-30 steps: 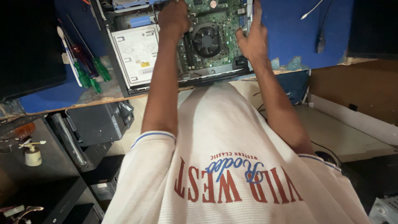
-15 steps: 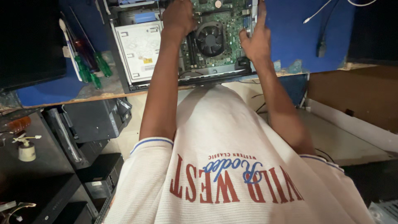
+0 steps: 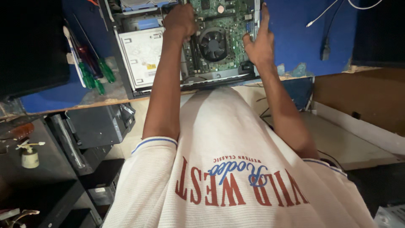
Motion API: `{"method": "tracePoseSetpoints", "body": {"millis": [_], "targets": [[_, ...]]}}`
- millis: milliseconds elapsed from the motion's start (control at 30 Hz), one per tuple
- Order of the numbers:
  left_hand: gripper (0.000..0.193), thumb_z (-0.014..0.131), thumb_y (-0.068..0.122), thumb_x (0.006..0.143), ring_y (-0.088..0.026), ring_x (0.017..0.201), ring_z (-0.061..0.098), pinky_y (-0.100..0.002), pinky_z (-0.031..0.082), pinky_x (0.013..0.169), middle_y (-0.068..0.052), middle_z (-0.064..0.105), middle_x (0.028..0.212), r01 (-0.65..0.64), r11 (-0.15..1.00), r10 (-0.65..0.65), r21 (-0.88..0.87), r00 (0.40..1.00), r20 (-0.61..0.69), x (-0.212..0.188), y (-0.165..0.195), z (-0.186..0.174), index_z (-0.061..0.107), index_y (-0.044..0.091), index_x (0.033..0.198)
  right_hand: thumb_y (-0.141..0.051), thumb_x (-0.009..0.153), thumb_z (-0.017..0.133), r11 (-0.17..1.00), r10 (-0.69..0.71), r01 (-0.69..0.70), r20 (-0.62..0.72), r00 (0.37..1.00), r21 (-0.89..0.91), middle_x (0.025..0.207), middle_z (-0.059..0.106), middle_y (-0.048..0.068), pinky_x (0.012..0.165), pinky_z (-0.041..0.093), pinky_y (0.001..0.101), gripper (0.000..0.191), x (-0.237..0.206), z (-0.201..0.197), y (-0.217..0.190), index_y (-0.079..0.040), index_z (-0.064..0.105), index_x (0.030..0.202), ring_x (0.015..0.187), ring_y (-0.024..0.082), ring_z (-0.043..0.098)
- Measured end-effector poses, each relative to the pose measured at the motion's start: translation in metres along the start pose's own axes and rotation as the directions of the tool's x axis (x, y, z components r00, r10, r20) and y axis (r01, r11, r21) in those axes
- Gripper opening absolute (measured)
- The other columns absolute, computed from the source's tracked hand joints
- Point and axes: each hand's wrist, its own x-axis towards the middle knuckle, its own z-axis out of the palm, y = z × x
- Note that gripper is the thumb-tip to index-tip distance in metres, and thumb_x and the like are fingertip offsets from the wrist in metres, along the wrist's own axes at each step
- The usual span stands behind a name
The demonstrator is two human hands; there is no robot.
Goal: The person works on a desktop computer case, connecting internal cables and securing components with a screwdriver. They remove and reposition the hard drive, then rotate the case to access the rear panel and continue fastening screws.
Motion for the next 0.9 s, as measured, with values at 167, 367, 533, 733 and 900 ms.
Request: {"method": "tracePoseSetpoints", "body": {"millis": [167, 367, 533, 733, 900], "targets": [[0.013, 0.066, 0.004, 0.084, -0.023, 0.070, 0.076, -0.038, 0.061, 0.074, -0.011, 0.076, 0.080, 0.068, 0.998, -0.068, 0.009, 0.991, 0.114, -0.006, 0.011, -0.012, 0.072, 0.003, 0.096, -0.011, 0.091, 0.078, 0.999, 0.041, -0.040, 0.022, 0.999, -0.025, 0.157, 0.047, 0.029, 0.121, 0.039, 0.0467, 0.091, 0.006, -0.010, -0.012, -0.006, 0.022, 0.164, 0.143, 0.049, 0.049], [0.013, 0.069, 0.004, 0.083, -0.024, 0.069, 0.076, -0.039, 0.060, 0.074, -0.011, 0.075, 0.079, 0.047, 0.999, -0.047, 0.005, 0.996, 0.080, -0.009, 0.023, -0.018, 0.073, 0.002, 0.096, -0.008, 0.089, 0.078, 1.000, 0.001, -0.001, -0.011, 1.000, -0.029, 0.154, 0.049, 0.031, 0.120, 0.039, 0.0476, 0.092, 0.015, -0.023, -0.027, -0.007, 0.022, 0.163, 0.141, 0.050, 0.050], [0.011, 0.068, 0.004, 0.084, -0.023, 0.071, 0.076, -0.040, 0.060, 0.077, -0.011, 0.077, 0.077, 0.035, 0.998, -0.042, 0.061, 0.992, 0.116, 0.004, 0.023, -0.013, 0.075, 0.002, 0.092, -0.007, 0.091, 0.074, 0.991, 0.101, -0.104, 0.041, 0.994, 0.082, 0.154, 0.052, 0.029, 0.121, 0.042, 0.0462, 0.092, 0.020, -0.023, -0.021, -0.009, 0.021, 0.166, 0.141, 0.049, 0.051], [0.010, 0.070, 0.009, 0.084, -0.024, 0.073, 0.078, -0.039, 0.061, 0.079, -0.012, 0.075, 0.076, 0.031, 0.999, -0.028, -0.024, 0.994, 0.108, 0.015, 0.021, -0.007, 0.074, 0.001, 0.088, -0.008, 0.090, 0.076, 0.996, 0.082, -0.083, 0.032, 0.996, 0.035, 0.157, 0.049, 0.028, 0.120, 0.040, 0.0464, 0.091, 0.024, -0.018, -0.002, -0.009, 0.022, 0.164, 0.140, 0.048, 0.051], [0.010, 0.069, 0.008, 0.082, -0.027, 0.082, 0.078, -0.041, 0.059, 0.083, -0.014, 0.077, 0.083, 0.031, 1.000, -0.030, -0.004, 0.998, 0.060, 0.020, 0.026, -0.009, 0.074, 0.004, 0.089, -0.007, 0.090, 0.077, 0.999, 0.030, -0.030, 0.013, 0.999, 0.025, 0.158, 0.046, 0.029, 0.123, 0.037, 0.0463, 0.091, 0.028, -0.014, 0.012, -0.005, 0.023, 0.164, 0.144, 0.048, 0.047]]}}
